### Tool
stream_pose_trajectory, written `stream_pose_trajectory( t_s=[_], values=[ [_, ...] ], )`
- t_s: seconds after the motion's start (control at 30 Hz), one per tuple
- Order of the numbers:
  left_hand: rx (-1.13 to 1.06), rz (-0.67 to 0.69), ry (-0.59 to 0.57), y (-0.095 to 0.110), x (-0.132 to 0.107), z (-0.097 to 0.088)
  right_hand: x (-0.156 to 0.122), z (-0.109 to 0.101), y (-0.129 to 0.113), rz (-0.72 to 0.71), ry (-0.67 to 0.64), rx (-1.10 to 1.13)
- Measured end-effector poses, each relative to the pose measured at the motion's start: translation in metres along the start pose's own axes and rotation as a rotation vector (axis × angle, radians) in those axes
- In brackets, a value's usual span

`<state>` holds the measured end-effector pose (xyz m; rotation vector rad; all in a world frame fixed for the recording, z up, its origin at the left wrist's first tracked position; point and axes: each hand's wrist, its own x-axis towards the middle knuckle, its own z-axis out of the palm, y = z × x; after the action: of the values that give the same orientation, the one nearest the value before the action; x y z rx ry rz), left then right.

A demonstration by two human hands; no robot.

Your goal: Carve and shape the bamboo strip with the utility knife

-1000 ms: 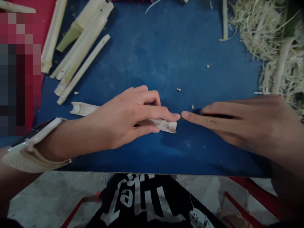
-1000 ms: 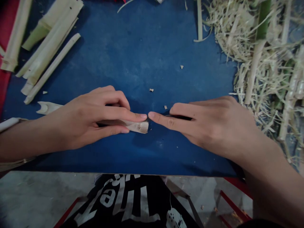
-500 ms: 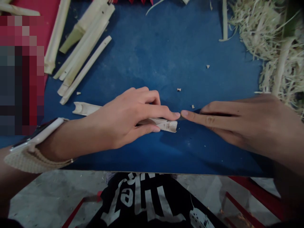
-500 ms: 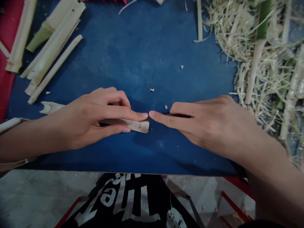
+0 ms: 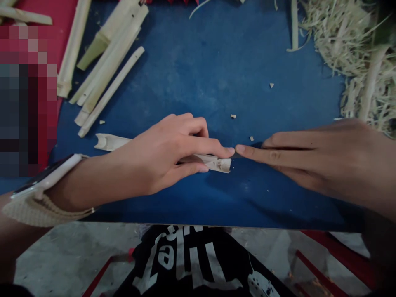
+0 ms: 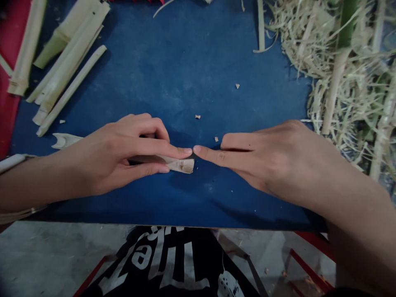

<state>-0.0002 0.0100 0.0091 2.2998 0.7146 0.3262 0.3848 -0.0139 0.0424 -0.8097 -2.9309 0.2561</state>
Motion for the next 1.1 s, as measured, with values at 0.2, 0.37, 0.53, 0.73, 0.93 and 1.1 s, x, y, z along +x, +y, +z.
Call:
stream_pose_trajectory(
  t_s=[0.2,0.37,0.53,0.73,0.93,1.1],
  values=[
    [0.013,0.013,-0.01,-0.001,0.001,0.002,0.0,0.002,-0.012,0.013,0.032,0.02],
    [-0.002,0.053,-0.059,-0.005,0.002,-0.002,-0.008,0.007,-0.029,0.056,0.086,-0.041],
    [0.015,0.028,-0.032,-0.001,0.001,-0.001,-0.018,0.013,-0.028,0.111,0.137,-0.06],
    [0.029,0.016,-0.04,0.002,0.0,-0.002,-0.018,0.015,-0.034,0.105,0.104,-0.081],
    [0.04,0.014,-0.019,0.001,0.0,-0.001,-0.011,0.014,-0.04,0.119,0.14,-0.087],
    [0.041,0.018,-0.019,0.0,-0.001,0.0,-0.013,0.014,-0.039,0.115,0.143,-0.093]
  ],
)
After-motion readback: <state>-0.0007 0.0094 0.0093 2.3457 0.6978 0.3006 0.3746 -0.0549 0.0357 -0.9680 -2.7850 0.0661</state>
